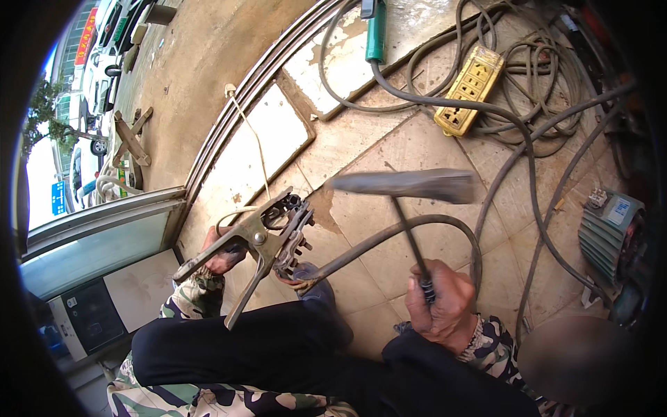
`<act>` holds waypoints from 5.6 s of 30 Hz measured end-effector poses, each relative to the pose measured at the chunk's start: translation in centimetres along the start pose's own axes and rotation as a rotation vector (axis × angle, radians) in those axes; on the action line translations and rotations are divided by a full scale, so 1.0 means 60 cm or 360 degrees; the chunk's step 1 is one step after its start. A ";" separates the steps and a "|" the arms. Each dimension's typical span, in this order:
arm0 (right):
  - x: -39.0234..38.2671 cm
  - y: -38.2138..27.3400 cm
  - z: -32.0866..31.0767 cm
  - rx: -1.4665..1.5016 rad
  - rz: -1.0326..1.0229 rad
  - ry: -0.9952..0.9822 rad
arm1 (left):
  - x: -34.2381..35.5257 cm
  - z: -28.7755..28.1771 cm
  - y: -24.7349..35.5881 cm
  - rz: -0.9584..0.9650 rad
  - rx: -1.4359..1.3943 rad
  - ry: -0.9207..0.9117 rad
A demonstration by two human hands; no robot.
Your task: The person sits on the floor and welds a metal frame using a welding torch, creating bright sparks. They then use a hammer to chip away slag from the welds and inspect the joints.
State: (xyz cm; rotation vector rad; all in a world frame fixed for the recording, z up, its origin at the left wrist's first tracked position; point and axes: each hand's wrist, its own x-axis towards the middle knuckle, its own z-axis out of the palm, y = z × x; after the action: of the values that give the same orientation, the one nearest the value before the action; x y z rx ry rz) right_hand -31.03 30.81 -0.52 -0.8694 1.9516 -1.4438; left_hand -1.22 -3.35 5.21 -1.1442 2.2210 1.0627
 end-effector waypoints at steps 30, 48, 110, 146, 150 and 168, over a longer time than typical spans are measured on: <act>0.029 -0.002 0.014 -0.0057 -0.0182 -0.0245 | 0.025 0.005 0.003 -0.0229 -0.0516 -0.0085; 0.025 0.007 0.024 -0.0088 -0.0157 -0.0207 | 0.027 0.008 -0.015 -0.0118 -0.0386 -0.0130; 0.023 0.011 0.018 -0.0098 -0.0200 -0.0099 | 0.033 0.010 0.021 0.0070 -0.0164 -0.0055; 0.025 0.012 0.026 -0.0059 -0.0104 -0.0272 | 0.038 0.016 0.019 0.0128 -0.0120 0.0088; 0.025 0.008 0.025 -0.0090 -0.0036 -0.0167 | 0.036 0.022 -0.011 0.0160 -0.0251 0.0117; 0.023 0.011 0.023 -0.0108 -0.0083 -0.0143 | 0.037 0.008 0.029 0.0017 -0.0106 -0.0002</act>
State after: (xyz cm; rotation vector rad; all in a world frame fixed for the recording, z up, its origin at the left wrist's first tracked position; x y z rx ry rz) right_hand -30.97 29.04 -1.62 -1.0055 1.9338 -1.3505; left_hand -3.93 -3.46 4.23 -1.1599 2.2081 1.1496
